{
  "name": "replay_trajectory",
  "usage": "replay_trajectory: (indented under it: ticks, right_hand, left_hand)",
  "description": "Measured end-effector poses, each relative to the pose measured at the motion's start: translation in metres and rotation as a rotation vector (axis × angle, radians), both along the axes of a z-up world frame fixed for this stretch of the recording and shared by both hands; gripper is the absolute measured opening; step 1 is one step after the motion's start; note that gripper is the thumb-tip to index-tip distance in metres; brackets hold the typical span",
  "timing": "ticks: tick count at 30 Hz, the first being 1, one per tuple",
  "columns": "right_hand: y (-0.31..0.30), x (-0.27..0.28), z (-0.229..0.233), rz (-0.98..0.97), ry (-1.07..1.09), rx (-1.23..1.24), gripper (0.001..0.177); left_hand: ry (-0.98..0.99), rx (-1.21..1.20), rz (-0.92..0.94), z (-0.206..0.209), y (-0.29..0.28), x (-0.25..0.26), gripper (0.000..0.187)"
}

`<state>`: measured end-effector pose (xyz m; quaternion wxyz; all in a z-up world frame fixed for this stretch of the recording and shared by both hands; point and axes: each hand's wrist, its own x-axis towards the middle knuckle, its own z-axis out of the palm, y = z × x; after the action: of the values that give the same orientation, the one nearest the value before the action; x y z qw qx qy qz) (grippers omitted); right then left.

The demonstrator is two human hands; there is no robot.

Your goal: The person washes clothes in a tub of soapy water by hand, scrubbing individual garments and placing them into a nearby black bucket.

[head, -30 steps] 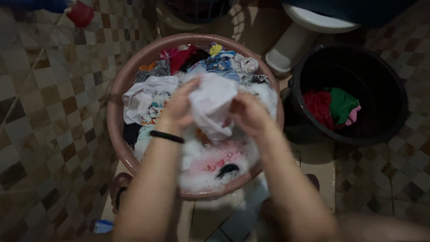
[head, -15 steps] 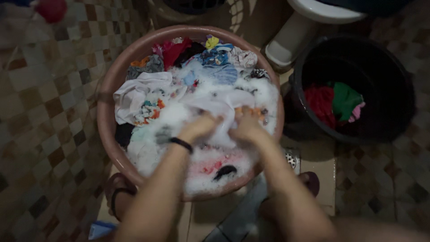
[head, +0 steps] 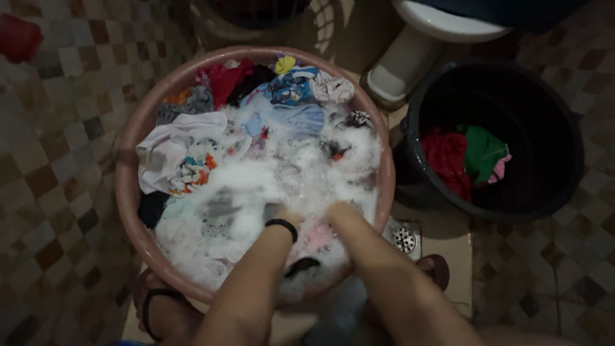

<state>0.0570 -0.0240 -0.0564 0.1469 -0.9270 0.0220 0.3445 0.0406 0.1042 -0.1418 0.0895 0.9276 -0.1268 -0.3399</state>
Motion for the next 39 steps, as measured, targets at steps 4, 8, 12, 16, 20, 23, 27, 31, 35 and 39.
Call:
replay_trajectory:
  ticks: [4,8,12,16,20,23,27,31,35,39]
  right_hand:
    - [-0.016,-0.016,0.007,0.058,0.032,0.065,0.062]
    - [-0.012,-0.018,0.016,-0.131,-0.453,0.486,0.06]
    - [0.008,-0.007,0.014,-0.284,-0.915,0.576,0.043]
    - [0.006,-0.01,0.017,-0.6,-0.697,1.044,0.046]
    - [-0.008,0.002,0.057,-0.664,-0.739,0.902,0.055]
    - [0.019,-0.019,0.103,-0.613,-0.756,0.907,0.05]
    - [0.048,-0.056,0.137,-0.208,-0.772,1.06,0.047]
    - [0.017,-0.062,0.138,-0.422,-0.15,2.087,0.059]
    - [0.018,-0.036,0.118,-0.78,-0.006,2.041,0.06]
    - [0.012,-0.007,0.107,-0.748,0.162,1.992,0.053]
  left_hand:
    - [-0.131,-0.064,0.05,0.025,-0.004,0.001,0.034]
    - [-0.462,-0.363,0.227,0.111,-0.009,0.031,0.032]
    - [-0.452,-0.689,0.22,0.25,-0.009,0.037,0.039]
    - [-0.39,-1.418,0.323,0.34,0.061,0.035,0.03]
    - [-0.451,-1.417,0.765,0.337,0.128,0.018,0.029]
    - [0.195,-1.435,0.962,0.271,0.098,0.014,0.037]
    - [0.711,-1.571,1.197,0.197,0.048,0.027,0.048]
    - [0.643,-1.9,1.315,0.156,0.042,0.049,0.042]
    - [0.369,-1.855,1.049,0.177,0.016,0.044,0.027]
    - [-0.667,-1.283,0.619,0.218,-0.01,0.002,0.02]
